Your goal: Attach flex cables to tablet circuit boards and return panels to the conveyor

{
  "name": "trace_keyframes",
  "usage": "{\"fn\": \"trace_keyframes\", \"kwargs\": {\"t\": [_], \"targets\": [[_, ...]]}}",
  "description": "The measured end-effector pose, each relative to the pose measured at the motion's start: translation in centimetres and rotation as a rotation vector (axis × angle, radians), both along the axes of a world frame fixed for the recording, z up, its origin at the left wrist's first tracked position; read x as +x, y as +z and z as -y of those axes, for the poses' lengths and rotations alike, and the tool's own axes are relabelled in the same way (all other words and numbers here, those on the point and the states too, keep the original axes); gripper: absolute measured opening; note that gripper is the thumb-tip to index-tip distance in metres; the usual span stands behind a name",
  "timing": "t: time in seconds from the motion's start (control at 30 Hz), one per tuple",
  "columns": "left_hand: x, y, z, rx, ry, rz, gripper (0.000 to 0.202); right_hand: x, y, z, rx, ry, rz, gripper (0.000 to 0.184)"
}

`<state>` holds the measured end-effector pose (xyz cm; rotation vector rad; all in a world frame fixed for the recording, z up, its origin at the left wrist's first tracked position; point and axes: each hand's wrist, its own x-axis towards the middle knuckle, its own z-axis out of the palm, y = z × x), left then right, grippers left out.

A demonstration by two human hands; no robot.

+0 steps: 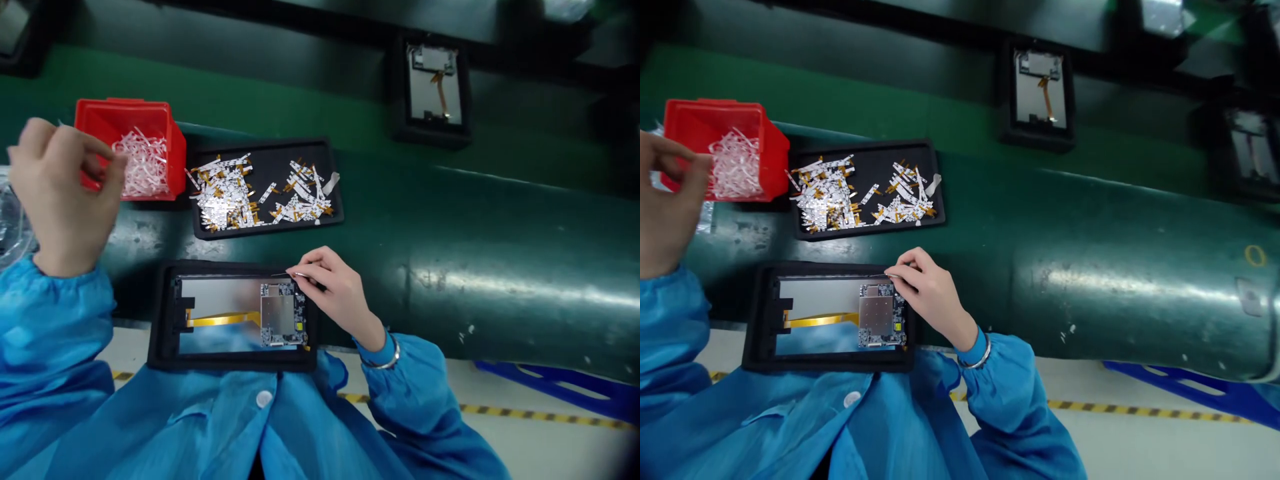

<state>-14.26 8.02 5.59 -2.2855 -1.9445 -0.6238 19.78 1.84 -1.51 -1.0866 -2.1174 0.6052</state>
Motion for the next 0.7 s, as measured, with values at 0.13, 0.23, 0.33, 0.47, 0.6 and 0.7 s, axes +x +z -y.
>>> {"fn": "trace_keyframes", "kwargs": {"t": [0.13,0.23,0.33,0.47,0.6,0.7], "targets": [[5.0,-1.0,2.9,-0.060,-0.220,0.203,0.012,-0.2,0.1,0.0,0.023,0.019,0.069,0.015],[7.7,-2.7,4.9,-0.190,-0.491,0.276,0.008,-0.4,0.1,0.0,0.041,0.040,0.129,0.017],[8.9,-4.3,5.9,-0.267,-0.660,0.271,0.007,-0.5,0.2,0.1,0.039,0.043,0.170,0.017],[9.1,-5.3,6.1,-0.292,-0.699,0.240,0.013,-0.2,0.3,0.3,-0.012,0.015,0.154,0.017],[9.2,-5.2,5.9,-0.294,-0.677,0.256,0.014,-0.1,0.4,0.2,-0.029,0.016,0.158,0.018],[9.4,-5.2,6.0,-0.304,-0.683,0.268,0.015,-0.2,0.4,0.1,-0.001,0.038,0.176,0.018]]}}
